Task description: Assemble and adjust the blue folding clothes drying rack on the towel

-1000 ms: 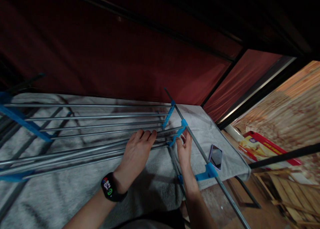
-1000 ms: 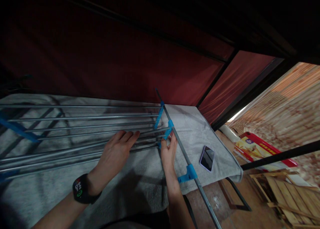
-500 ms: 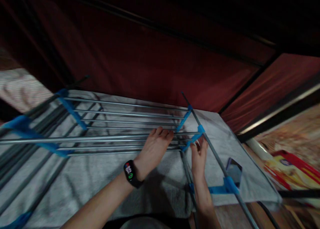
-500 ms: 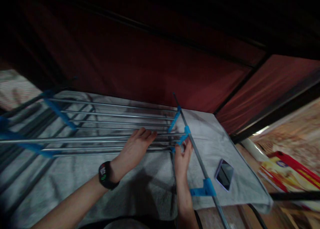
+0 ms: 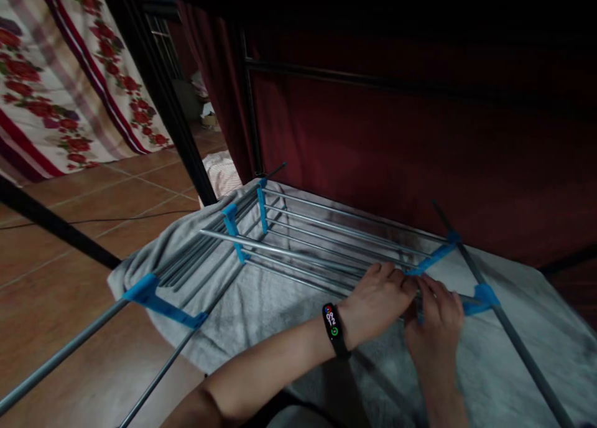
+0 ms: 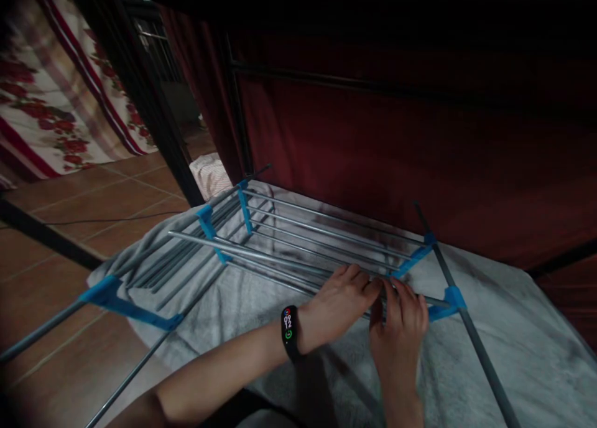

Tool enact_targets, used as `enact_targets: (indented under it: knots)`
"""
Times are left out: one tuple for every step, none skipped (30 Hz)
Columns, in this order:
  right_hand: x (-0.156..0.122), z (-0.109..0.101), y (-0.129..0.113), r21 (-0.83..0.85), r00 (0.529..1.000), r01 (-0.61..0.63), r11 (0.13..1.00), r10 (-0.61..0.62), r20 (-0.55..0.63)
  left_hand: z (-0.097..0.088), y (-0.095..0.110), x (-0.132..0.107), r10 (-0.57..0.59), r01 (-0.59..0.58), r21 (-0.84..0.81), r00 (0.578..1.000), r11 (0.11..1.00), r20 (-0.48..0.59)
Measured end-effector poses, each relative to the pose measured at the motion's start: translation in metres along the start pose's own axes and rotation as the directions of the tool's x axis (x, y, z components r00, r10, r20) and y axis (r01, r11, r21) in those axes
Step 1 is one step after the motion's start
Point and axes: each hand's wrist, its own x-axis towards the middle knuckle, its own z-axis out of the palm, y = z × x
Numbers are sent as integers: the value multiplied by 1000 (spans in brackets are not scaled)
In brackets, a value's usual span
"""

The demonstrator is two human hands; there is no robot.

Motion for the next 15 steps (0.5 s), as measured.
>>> enact_targets:
  knots:
    - [3, 3, 5, -5, 999, 25, 1000, -25, 23, 0, 0, 0, -3, 3, -5, 1000, 1000, -3]
    - [4, 6, 10, -2, 998, 45, 999, -45, 36, 0, -1, 0, -2, 2, -7, 1000, 1000, -4]
    - [6, 8, 14, 8, 998, 59, 998, -59, 36, 0, -1, -1, 4, -4, -7, 1000, 1000, -3]
    - [6, 10, 17, 18, 997, 67, 998, -68, 31, -1, -2, -1, 15, -15, -4, 1000, 1000, -2]
    - [7, 11, 20, 23, 997, 72, 997, -72, 24, -3, -3, 0, 30, -30, 0, 1000, 1000, -1]
    - [7, 11, 23, 22, 997, 71, 997, -72, 17, -6, -4, 0, 46, -46, 9, 999, 999, -1]
    - [8, 11, 24, 17, 997, 70, 997, -70, 14, -10, -6, 1, 59, -59, 21, 998, 998, -3]
    - [8, 11, 26, 11, 997, 70, 998, -70, 17, -15, -10, 2, 68, -67, 34, 998, 997, -8]
    - [9, 11, 26, 4, 997, 72, 997, -72, 24, -20, -15, 3, 69, -68, 48, 998, 997, -16]
    - [10, 12, 27, -1, 996, 78, 997, -78, 34, -27, -21, 4, 62, -60, 60, 998, 996, -26]
    - [11, 12, 28, -7, 996, 84, 996, -84, 41, -35, -29, 5, 50, -47, 68, 998, 997, -33]
    - [11, 12, 28, -14, 994, 96, 995, -95, 48, -45, -39, 5, 31, -29, 72, 999, 997, -36]
    - [12, 13, 28, -24, 993, 111, 994, -110, 52, -56, -51, 5, 7, -4, 80, 999, 997, -36]
    - [13, 13, 29, -37, 991, 125, 991, -124, 48, -68, -63, 5, -22, 25, 93, 999, 995, -30]
    - [13, 13, 29, -50, 990, 139, 989, -137, 42, -81, -77, 3, -57, 59, 118, 998, 991, -24]
